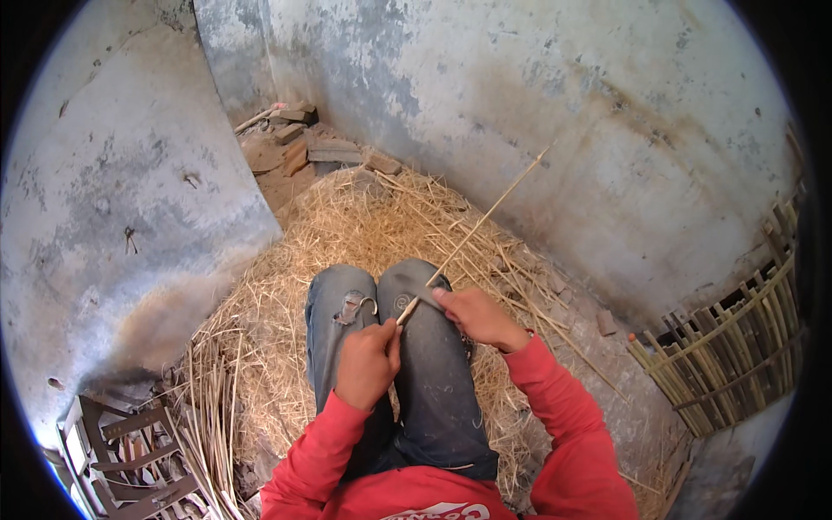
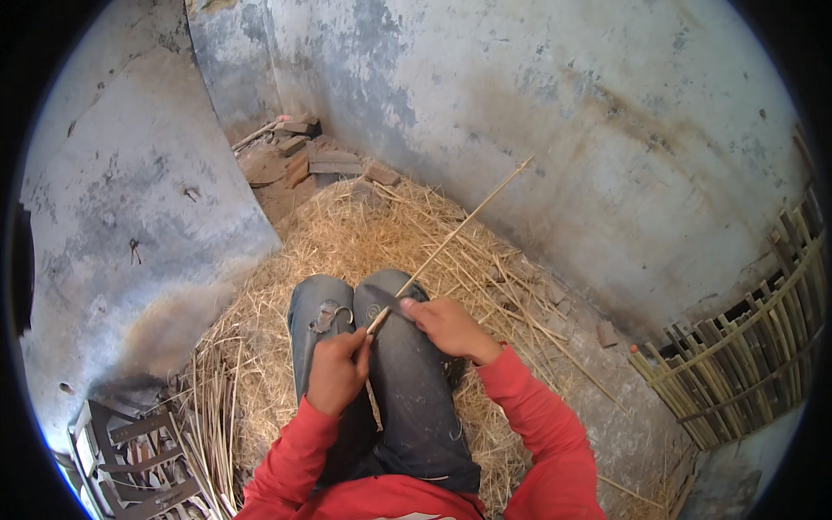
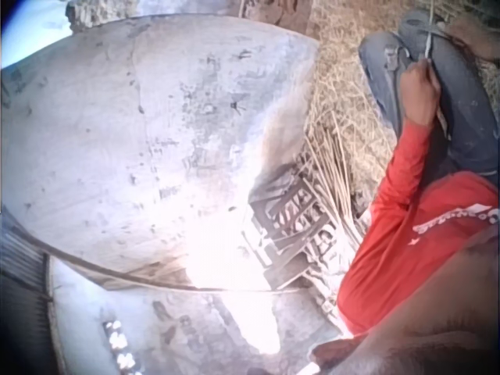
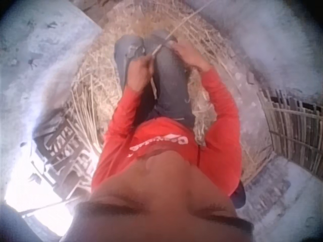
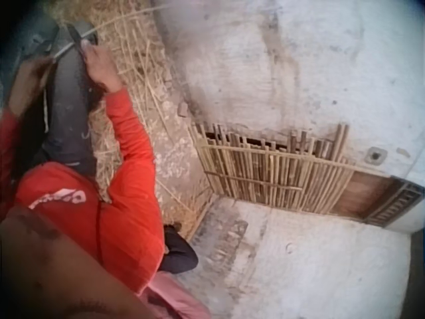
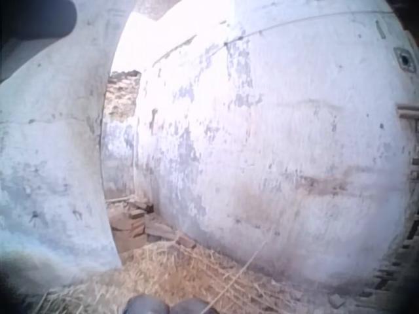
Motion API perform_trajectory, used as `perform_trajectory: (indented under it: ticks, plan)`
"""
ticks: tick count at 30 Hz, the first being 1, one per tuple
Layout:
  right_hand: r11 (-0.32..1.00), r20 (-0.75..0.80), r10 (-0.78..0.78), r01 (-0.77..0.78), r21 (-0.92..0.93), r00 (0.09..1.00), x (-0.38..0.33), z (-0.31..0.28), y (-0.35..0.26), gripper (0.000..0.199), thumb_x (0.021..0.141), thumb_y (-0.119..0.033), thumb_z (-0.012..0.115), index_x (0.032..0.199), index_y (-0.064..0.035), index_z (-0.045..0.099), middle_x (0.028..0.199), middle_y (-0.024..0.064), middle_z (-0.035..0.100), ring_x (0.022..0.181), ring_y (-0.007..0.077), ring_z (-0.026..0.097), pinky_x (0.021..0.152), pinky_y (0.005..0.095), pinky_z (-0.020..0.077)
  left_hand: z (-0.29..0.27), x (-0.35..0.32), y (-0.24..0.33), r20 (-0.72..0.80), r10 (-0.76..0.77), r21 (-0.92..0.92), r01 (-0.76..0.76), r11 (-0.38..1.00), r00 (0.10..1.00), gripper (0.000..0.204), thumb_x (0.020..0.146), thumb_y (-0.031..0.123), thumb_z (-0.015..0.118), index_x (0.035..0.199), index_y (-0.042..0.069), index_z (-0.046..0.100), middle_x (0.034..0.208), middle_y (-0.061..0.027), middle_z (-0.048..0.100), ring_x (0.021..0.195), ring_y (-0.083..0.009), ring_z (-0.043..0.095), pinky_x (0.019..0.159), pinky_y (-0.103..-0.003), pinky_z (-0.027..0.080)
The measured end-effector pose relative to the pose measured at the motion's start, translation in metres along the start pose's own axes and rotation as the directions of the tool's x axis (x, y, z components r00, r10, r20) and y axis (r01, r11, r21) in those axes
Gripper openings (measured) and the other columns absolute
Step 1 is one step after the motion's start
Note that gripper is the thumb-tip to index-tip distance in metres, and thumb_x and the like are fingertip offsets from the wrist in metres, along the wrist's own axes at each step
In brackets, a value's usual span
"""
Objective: The person shaves a thin bamboo stick using a knife, holding the stick in one hand and making controlled downward strokes with the blade.
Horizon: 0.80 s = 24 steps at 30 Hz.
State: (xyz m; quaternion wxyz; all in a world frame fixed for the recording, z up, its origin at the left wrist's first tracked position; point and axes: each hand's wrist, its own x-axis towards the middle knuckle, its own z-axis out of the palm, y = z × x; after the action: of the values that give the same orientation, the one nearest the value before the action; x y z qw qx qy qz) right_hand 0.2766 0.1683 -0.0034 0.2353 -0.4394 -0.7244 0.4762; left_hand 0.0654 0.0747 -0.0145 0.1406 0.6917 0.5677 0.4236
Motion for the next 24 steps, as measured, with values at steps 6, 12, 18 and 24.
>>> perform_trajectory:
  ticks: [6, 12, 18, 24]
  plan:
    - [0.99, -0.519, -0.041, -0.033, -0.134, 0.853, 0.022, -0.048, 0.031, 0.058, 0.104, -0.044, 0.052, 0.068, 0.0015, 0.059, 0.053, 0.0071, 0.042, 0.053, 0.0163, 0.04, 0.052, 0.0388, 0.0346, -0.028, -0.036, -0.008, -0.041, 0.031, 0.094, -0.027, 0.995, 0.999, 0.011, 0.088, 0.003, 0.068, 0.098, -0.001, 0.07, 0.074, -0.0182, 0.061, 0.062, -0.0385, 0.061, 0.055, -0.045, 0.045]
    - [0.953, -0.73, -0.224, -0.01, -0.301, 0.645, 0.054, -0.099, 0.057, 0.057, 0.105, -0.042, 0.05, 0.072, 0.0049, 0.057, 0.056, 0.0189, 0.047, 0.051, 0.0266, 0.042, 0.054, 0.0438, 0.0378, -0.06, -0.073, -0.027, 0.049, 0.065, 0.259, -0.075, 0.963, 0.997, 0.02, 0.087, 0.002, 0.069, 0.107, 0.002, 0.069, 0.071, -0.0151, 0.059, 0.059, -0.0351, 0.061, 0.051, -0.044, 0.045]
    - [0.956, -0.703, -0.18, -0.046, -0.291, 0.688, 0.061, -0.086, 0.048, 0.059, 0.106, -0.043, 0.048, 0.073, 0.0057, 0.058, 0.056, 0.0202, 0.048, 0.051, 0.0295, 0.042, 0.055, 0.0443, 0.0384, -0.076, -0.088, -0.033, 0.097, 0.054, 0.305, -0.081, 0.949, 0.994, 0.025, 0.086, 0.004, 0.067, 0.111, 0.003, 0.067, 0.074, -0.0131, 0.059, 0.059, -0.0346, 0.061, 0.052, -0.045, 0.047]
    - [0.969, -0.544, -0.171, 0.042, -0.242, 0.821, 0.045, -0.026, 0.031, 0.058, 0.106, -0.04, 0.048, 0.071, 0.0051, 0.058, 0.056, 0.0214, 0.047, 0.049, 0.0305, 0.043, 0.053, 0.0448, 0.0371, -0.07, -0.08, -0.027, 0.098, 0.048, 0.308, -0.076, 0.948, 0.994, 0.02, 0.088, 0.004, 0.066, 0.108, 0.003, 0.066, 0.073, -0.0144, 0.058, 0.058, -0.0361, 0.06, 0.051, -0.046, 0.046]
